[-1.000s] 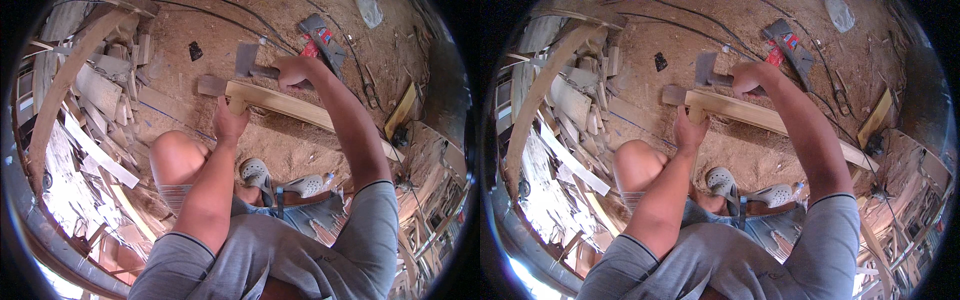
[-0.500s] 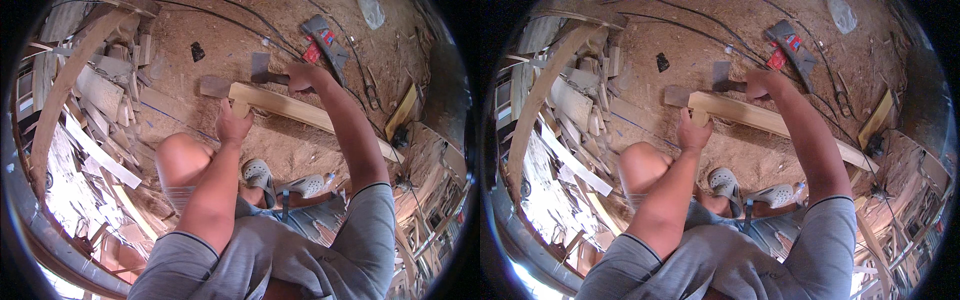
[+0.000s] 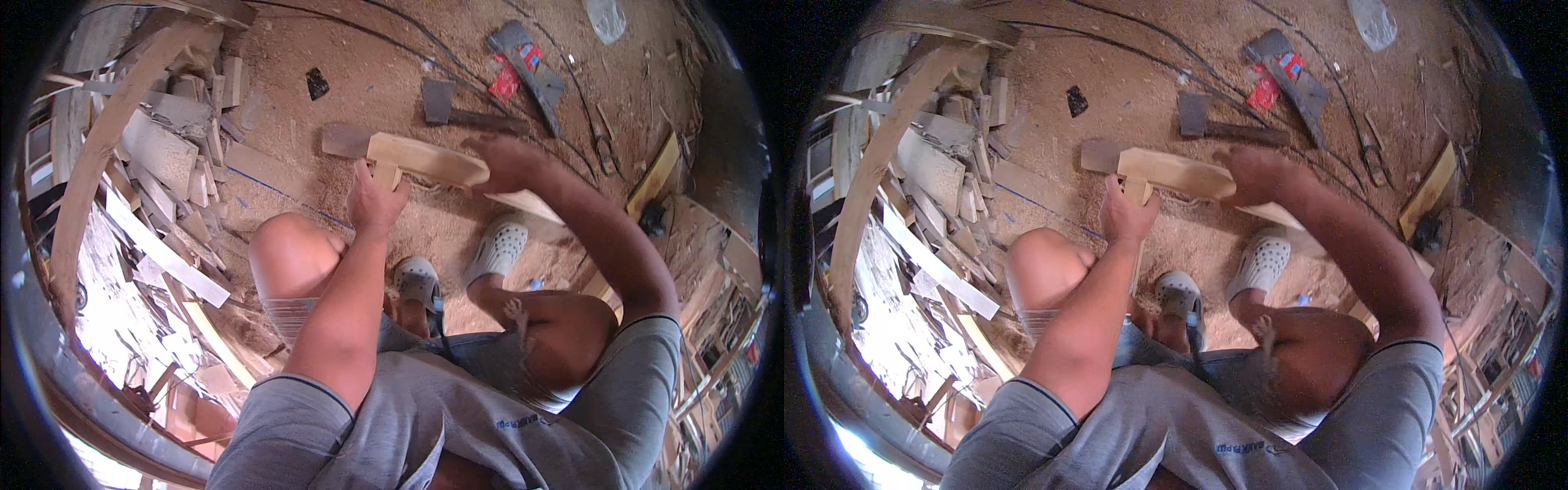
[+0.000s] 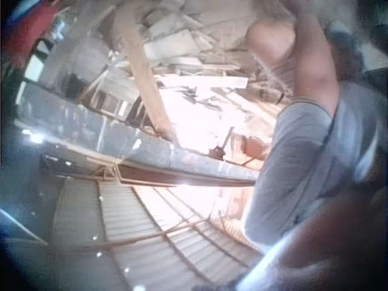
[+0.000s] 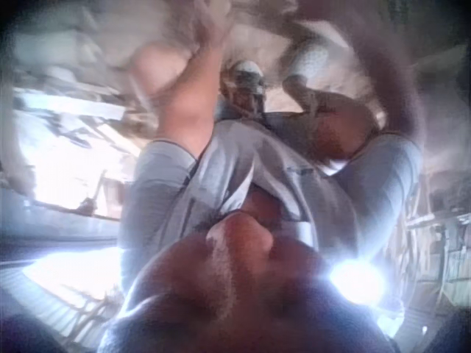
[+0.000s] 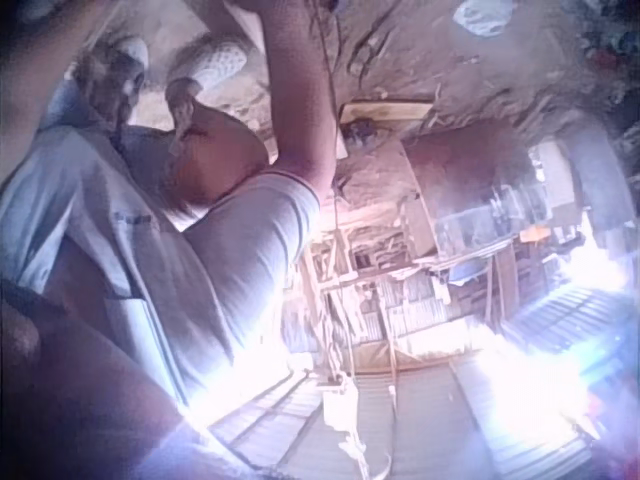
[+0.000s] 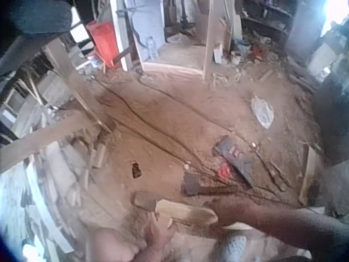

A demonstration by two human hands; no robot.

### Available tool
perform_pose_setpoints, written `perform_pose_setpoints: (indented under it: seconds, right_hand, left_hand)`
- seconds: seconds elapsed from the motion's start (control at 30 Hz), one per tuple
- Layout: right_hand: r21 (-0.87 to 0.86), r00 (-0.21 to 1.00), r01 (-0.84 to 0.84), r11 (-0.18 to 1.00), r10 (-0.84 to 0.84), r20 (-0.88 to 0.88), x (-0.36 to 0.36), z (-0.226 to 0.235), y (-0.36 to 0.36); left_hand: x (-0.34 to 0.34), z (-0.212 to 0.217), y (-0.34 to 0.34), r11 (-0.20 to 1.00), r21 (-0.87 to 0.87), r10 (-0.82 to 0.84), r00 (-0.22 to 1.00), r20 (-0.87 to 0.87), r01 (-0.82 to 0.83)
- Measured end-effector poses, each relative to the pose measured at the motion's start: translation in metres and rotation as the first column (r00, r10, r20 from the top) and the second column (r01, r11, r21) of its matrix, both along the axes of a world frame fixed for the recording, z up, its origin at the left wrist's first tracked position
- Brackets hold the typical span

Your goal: The person assembles a wooden frame by hammering nails into wooden pieces using a hatchet and fitting wooden boards together by hand.

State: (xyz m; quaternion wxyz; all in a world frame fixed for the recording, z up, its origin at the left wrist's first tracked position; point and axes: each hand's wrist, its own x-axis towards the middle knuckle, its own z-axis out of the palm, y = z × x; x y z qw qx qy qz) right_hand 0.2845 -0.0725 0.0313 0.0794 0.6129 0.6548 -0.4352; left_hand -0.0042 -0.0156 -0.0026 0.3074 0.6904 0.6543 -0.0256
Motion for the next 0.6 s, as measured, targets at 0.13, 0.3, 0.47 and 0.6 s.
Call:
perform_pose_setpoints:
  seconds: [0.13,0.3,0.47,0.6]
  right_hand:
    - [0.150,0.999,-0.031,0.988,0.030,0.014,-0.031,-0.027,-0.017]
    - [0.118,0.997,0.075,0.990,-0.076,0.005,-0.043,-0.047,-0.022]
    - [0.224,0.983,0.185,0.957,-0.176,-0.061,-0.043,-0.039,-0.031]
    - [0.248,0.986,0.169,0.954,-0.168,-0.026,-0.039,-0.032,-0.042]
  left_hand:
    - [-0.005,-0.004,-0.001,0.999,0.033,0.009,1.000,0.030,-0.010]
    - [-0.018,-0.026,0.004,0.993,-0.083,0.114,0.905,0.411,-0.088]
    - [-0.035,-0.046,0.036,0.815,-0.560,0.550,0.510,0.662,-0.152]
    - [-0.040,-0.040,0.035,0.736,-0.675,0.589,0.536,0.605,-0.048]
